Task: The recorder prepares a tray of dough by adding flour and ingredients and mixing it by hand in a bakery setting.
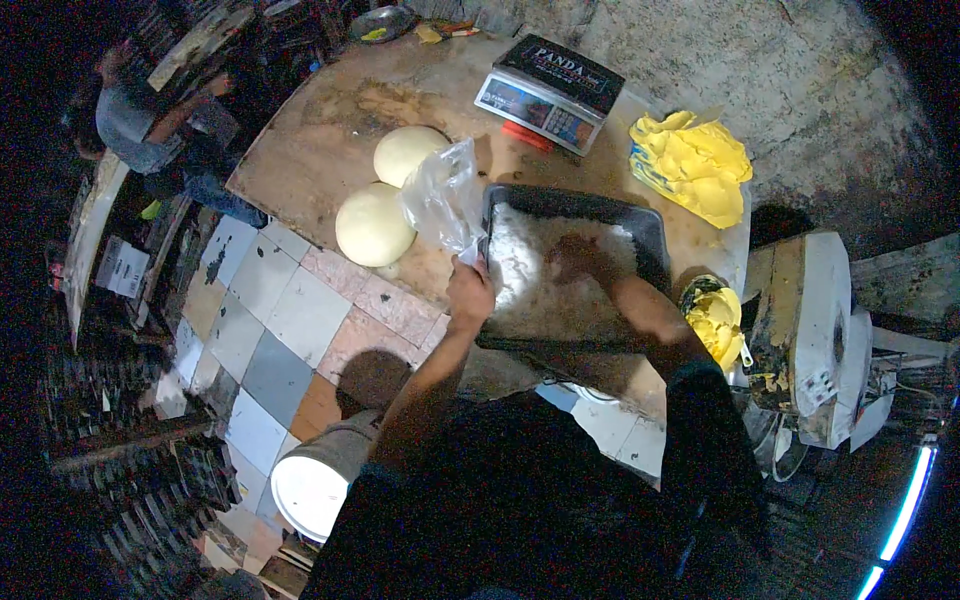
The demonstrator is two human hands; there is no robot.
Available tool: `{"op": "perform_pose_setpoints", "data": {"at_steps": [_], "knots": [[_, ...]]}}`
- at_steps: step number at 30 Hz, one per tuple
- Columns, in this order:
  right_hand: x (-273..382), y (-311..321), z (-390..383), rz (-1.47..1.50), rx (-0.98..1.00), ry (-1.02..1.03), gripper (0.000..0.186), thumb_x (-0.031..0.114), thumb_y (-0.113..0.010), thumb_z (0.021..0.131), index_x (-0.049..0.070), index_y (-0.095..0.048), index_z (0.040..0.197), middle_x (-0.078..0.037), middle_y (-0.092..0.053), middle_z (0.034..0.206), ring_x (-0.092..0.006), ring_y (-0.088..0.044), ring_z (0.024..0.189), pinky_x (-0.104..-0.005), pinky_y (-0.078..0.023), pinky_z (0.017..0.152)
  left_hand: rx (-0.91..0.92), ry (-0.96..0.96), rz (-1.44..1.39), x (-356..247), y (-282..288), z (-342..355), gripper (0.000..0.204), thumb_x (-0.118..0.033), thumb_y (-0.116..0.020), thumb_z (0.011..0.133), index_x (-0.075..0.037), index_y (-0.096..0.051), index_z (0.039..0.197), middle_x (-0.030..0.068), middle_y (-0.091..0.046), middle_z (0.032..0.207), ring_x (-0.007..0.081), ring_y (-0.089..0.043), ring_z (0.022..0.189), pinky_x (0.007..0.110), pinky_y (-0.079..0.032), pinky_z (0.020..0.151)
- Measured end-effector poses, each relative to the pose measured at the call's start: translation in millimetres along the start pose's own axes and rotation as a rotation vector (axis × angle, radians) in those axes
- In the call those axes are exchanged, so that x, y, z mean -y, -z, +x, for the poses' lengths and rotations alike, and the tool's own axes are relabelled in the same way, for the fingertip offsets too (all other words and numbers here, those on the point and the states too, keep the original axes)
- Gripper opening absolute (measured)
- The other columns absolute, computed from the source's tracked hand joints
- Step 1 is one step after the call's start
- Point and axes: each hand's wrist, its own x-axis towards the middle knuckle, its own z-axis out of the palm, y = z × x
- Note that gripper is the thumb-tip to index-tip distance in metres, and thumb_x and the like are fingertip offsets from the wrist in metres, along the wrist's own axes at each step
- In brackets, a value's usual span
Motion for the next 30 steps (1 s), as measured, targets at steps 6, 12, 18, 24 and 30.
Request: {"op": "perform_pose_setpoints", "data": {"at_steps": [6, 12, 18, 24, 30], "knots": [[24, -21, 57, 0.609, -0.885, 0.245, 0.053, 0.028, -0.073, 0.068, 0.005, -0.059, 0.114, -0.018, -0.059, 0.108, -0.0353, -0.051, 0.109, -0.0481, -0.039, 0.092, 0.047, -0.036, -0.061, -27, -3, 3, 0.045, -0.027, -0.045, 0.091, 0.008, -0.033, 0.118, 0.0333, -0.057, 0.098, 0.0479, -0.058, 0.089, 0.052, -0.045, 0.08], [10, -49, 68, 0.351, -0.668, 0.34, 0.056, 0.021, -0.073, 0.067, 0.005, -0.056, 0.118, -0.018, -0.059, 0.11, -0.0356, -0.053, 0.107, -0.0459, -0.039, 0.094, 0.001, -0.193, -0.131, -11, 10, -8, 0.039, -0.024, -0.046, 0.091, 0.007, -0.038, 0.114, 0.0327, -0.057, 0.097, 0.047, -0.057, 0.089, 0.053, -0.044, 0.078], [5, -19, 36, 0.877, -0.451, 0.427, 0.056, 0.024, -0.077, 0.067, 0.002, -0.057, 0.115, -0.019, -0.06, 0.109, -0.0356, -0.058, 0.099, -0.0434, -0.044, 0.091, -0.013, -0.234, -0.264, 75, 61, -68, 0.022, -0.016, -0.047, 0.09, 0.003, -0.056, 0.099, 0.0228, -0.058, 0.087, 0.0366, -0.058, 0.08, 0.042, -0.046, 0.071], [17, -3, 40, 0.371, -0.547, 0.07, 0.072, 0.039, -0.079, 0.063, 0.001, -0.053, 0.118, -0.023, -0.058, 0.112, -0.0337, -0.056, 0.106, -0.0375, -0.046, 0.089, -0.445, -0.139, -0.003, 183, 130, -167, 0.027, -0.021, -0.044, 0.094, 0.002, -0.056, 0.09, 0.0198, -0.057, 0.076, 0.0344, -0.056, 0.072, 0.042, -0.042, 0.065], [6, -3, 67, 0.164, -0.229, 0.294, 0.087, 0.055, -0.072, 0.063, 0.003, -0.049, 0.128, -0.025, -0.046, 0.131, -0.0355, -0.044, 0.123, -0.0384, -0.036, 0.103, -0.576, 0.253, 0.052, 230, 110, -275, 0.038, -0.028, -0.04, 0.097, 0.006, -0.056, 0.096, 0.0235, -0.059, 0.087, 0.0385, -0.055, 0.078, 0.044, -0.042, 0.071]]}}
